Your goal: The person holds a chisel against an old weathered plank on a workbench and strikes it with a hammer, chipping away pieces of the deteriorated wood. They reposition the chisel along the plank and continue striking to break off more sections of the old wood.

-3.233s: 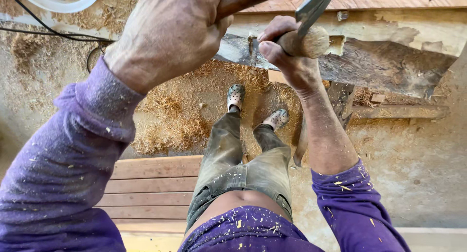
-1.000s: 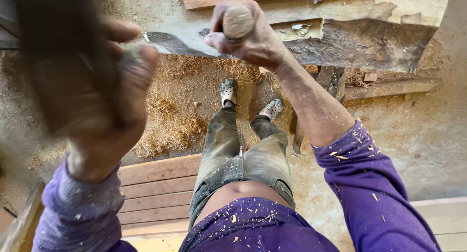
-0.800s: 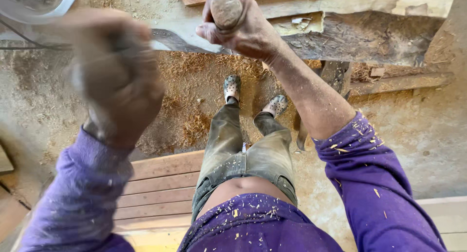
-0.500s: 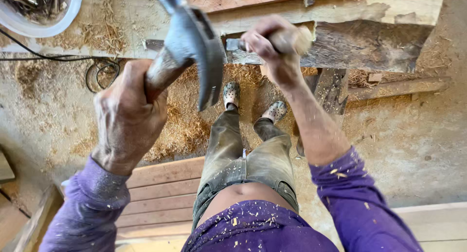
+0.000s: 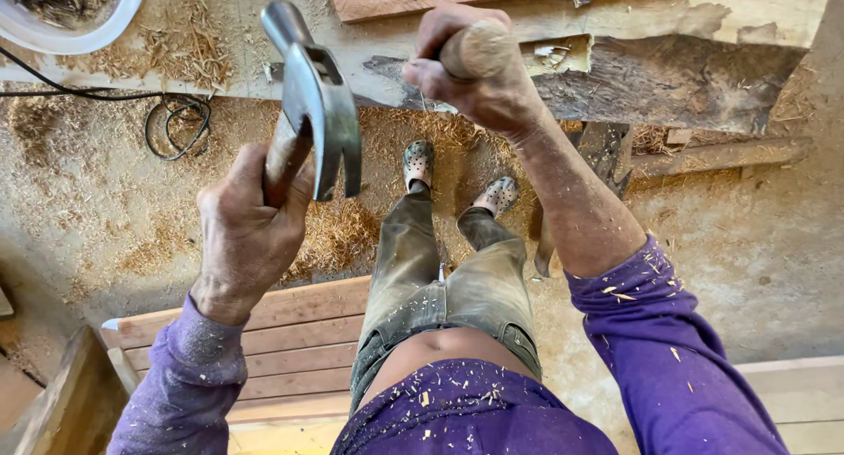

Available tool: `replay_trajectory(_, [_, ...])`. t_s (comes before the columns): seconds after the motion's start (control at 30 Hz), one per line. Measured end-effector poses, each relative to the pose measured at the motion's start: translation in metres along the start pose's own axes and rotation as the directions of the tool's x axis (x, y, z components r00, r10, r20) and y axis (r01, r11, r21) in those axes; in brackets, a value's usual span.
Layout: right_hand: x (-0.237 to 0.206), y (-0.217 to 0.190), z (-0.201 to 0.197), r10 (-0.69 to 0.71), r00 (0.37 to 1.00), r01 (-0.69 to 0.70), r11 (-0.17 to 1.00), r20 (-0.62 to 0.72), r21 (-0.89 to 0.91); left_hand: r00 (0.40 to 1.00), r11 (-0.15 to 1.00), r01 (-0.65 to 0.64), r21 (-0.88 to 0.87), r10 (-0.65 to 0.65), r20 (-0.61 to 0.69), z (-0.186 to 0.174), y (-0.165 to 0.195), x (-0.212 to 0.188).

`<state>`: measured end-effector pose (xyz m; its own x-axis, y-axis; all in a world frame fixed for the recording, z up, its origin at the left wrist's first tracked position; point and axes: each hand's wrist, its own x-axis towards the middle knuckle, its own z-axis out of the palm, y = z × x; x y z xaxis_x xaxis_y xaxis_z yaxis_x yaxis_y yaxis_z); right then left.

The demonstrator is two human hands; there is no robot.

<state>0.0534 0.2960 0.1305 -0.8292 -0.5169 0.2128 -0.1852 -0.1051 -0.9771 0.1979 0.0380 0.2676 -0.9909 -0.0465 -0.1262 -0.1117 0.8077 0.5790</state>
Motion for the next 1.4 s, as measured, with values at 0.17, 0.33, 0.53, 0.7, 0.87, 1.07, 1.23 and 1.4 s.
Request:
replay_trajectory(0.17, [0.015,0.006,0.007,0.038,0.998,-0.038,0.999,0.041,0.002,0.995,0.995,-0.08,-0.055,0.077,-0.065,-0.019,0.008,0.006])
replay_trajectory(0.33, [0.016,0.018,0.012,0.013,0.998,-0.01,0.999,0.061,-0.049,0.896,0.913,-0.404,0.059,0.408,-0.175,-0.021,0.032,0.028])
replay_trajectory(0.53, [0.0,0.013,0.003,-0.212,0.974,0.194,0.963,-0.078,-0.187,0.944,0.828,-0.321,0.46,0.238,0.229,-0.017,0.046,0.056])
replay_trajectory(0.7, [-0.043,0.005,0.008,-0.111,0.943,0.164,0.975,-0.313,0.148,0.945,0.931,-0.326,0.162,0.327,0.019,-0.003,0.031,0.015])
replay_trajectory(0.87, [-0.008,0.02,0.006,-0.054,0.991,0.026,0.975,-0.122,-0.22,0.984,0.98,-0.178,0.09,0.176,0.031,0.01,0.006,0.0])
replay_trajectory(1.07, [0.01,-0.004,-0.016,0.1,0.991,-0.094,0.993,0.089,-0.066,0.998,0.998,-0.059,0.005,0.058,0.038,0.011,-0.008,-0.01])
replay_trajectory(1.23, [0.001,-0.02,-0.004,0.144,0.99,-0.144,0.989,-0.008,0.026,0.998,0.998,-0.045,-0.051,0.046,0.03,0.01,-0.013,-0.006])
replay_trajectory(1.4, [0.008,-0.015,0.01,0.209,0.977,-0.199,0.965,0.047,-0.169,0.988,0.953,-0.145,-0.264,0.125,-0.094,-0.011,0.021,0.007])
